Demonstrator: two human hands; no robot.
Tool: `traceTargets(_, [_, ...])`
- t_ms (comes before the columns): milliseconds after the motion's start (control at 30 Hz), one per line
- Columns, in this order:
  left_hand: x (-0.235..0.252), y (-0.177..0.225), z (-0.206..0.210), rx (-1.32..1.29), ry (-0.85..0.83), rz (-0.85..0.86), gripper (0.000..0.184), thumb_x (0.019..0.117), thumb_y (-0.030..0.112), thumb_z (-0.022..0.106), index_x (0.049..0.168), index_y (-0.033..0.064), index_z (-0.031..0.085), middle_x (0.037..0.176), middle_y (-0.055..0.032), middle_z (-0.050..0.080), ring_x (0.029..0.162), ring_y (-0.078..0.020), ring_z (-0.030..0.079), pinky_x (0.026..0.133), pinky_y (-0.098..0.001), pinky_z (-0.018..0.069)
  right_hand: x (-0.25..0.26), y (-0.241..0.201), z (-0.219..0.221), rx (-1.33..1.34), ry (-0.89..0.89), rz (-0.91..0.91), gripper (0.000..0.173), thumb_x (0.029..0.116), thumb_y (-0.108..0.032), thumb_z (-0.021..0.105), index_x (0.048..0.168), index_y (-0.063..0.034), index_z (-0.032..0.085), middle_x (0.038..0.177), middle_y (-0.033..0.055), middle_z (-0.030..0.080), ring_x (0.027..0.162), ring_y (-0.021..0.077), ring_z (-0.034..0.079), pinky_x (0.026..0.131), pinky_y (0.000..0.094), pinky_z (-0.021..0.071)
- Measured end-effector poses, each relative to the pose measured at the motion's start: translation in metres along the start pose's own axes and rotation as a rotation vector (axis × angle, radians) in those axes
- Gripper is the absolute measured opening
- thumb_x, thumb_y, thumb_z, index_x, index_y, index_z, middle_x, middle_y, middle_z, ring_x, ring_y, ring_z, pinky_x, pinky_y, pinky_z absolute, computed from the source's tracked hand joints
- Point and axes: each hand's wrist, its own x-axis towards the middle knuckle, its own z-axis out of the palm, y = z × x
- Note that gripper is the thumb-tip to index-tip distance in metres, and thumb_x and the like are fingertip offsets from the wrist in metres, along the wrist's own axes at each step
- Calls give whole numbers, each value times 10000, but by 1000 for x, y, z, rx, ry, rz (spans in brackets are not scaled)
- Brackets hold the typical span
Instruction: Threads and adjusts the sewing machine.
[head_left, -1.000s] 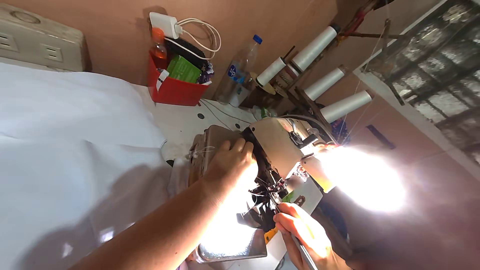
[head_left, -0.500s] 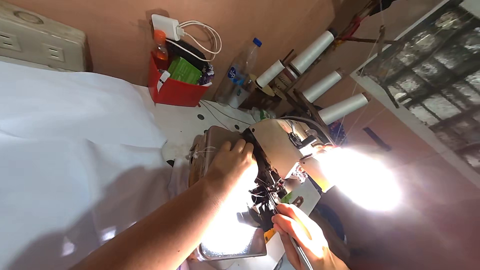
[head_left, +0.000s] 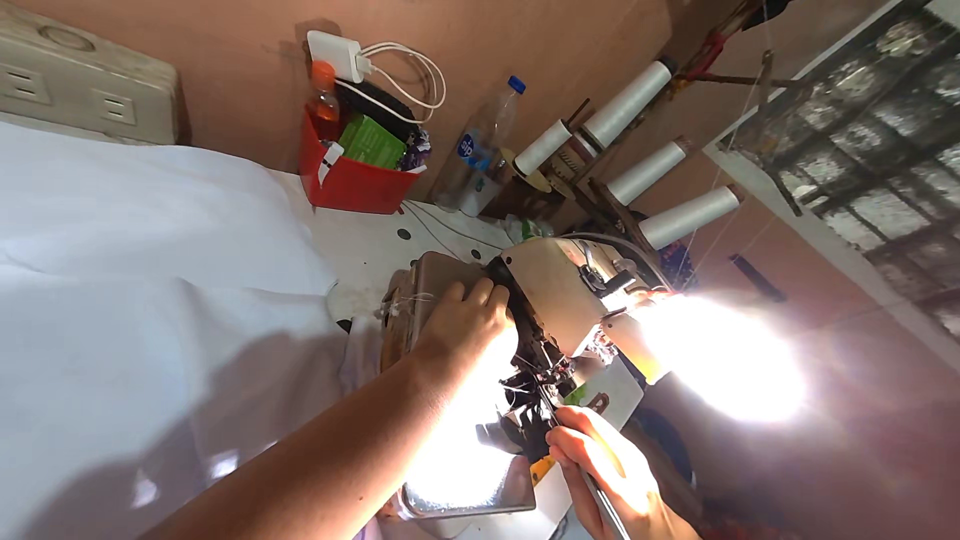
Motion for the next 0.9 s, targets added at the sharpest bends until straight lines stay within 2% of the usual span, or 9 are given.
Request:
traceTargets(333, [1,-1,3,-13,24,10,281,966,35,590,1230,-50,634,1288,-201,595,1219,-355,569,909,-483,464,0,0,0,-1,3,5,169,1066,-145,455,955,-83,567,898,93,584,863,117,600,808,124,485])
traceTargets(433, [1,-1,1,-23,6,-3,285,985,48,573,1249,-44,629,1325,-198,585,1247,-353,557,935,-487,457,0,0,0,-4,1,2,170,1067,-147,450,962,-82,566,904,94,581,867,117,598,811,123,483])
traceTargets(533, [2,-3,8,7,92,17,232,951,30,593,1156,-49,668,1218,-194,632,1159,-348,606,866,-469,473,-1,0,0,-15,-2,-2,173,1066,-147,451,954,-81,565,901,96,582,863,120,597,811,123,481])
traceTargets(700, [1,-1,1,-11,1,11,298,984,48,576,1259,-55,622,1327,-201,578,1248,-354,552,917,-479,458,-1,0,0,-24,-1,-18,163,1055,-139,464,950,-80,574,886,93,579,844,124,592,800,127,480])
traceTargets(900, [0,0,0,-6,-2,2,292,965,27,586,1242,-54,629,1324,-198,582,1235,-345,560,911,-475,458,0,0,0,-25,-8,-14,170,1061,-141,453,950,-83,569,883,89,575,839,123,589,792,126,479])
